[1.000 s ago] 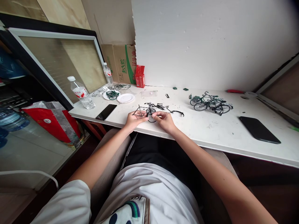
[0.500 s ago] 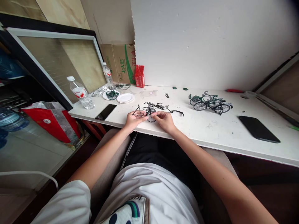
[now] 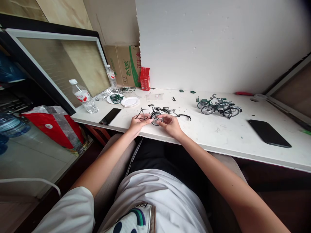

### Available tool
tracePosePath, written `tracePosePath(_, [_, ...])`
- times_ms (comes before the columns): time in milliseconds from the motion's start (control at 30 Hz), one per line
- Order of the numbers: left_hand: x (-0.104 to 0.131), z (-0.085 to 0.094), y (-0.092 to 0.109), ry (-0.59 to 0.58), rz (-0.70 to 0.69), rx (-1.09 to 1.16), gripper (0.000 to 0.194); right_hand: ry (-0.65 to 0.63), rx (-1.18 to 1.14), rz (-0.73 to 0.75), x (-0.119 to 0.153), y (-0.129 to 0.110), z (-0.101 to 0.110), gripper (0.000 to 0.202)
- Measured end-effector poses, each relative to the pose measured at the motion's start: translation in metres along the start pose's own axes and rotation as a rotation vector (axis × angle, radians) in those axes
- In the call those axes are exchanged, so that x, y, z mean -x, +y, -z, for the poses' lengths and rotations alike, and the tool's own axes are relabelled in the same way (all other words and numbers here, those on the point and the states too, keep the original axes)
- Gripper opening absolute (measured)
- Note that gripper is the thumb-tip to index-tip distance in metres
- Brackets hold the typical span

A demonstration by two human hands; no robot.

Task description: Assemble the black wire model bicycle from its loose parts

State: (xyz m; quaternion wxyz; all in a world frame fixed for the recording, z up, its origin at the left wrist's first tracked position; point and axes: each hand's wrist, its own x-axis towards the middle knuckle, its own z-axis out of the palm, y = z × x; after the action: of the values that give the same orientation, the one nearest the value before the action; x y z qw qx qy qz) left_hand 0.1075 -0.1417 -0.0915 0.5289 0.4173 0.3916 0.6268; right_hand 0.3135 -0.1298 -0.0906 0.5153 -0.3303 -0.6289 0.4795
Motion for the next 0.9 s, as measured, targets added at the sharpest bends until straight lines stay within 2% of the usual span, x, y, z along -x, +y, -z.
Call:
tracePosePath(133, [-0.0023, 0.0014, 0.0004, -0.011, 0.019, 0.017, 0.057, 0.007, -0.051, 0.032, -0.0005, -0.0001, -0.0007, 0.051])
tracePosePath(367, [-0.0018, 0.0004, 0.0018, 0.001, 0.044, 0.024, 0.058, 0.005, -0.118, 0.014, 0.0003, -0.0042, -0.0014, 0.066])
tracePosePath(900, [-0.0051, 0.0048, -0.0018, -0.019, 0.023, 0.027, 0.055, -0.001, -0.084, 0.01, 0.0003, -0.0038, -0.0012, 0.066])
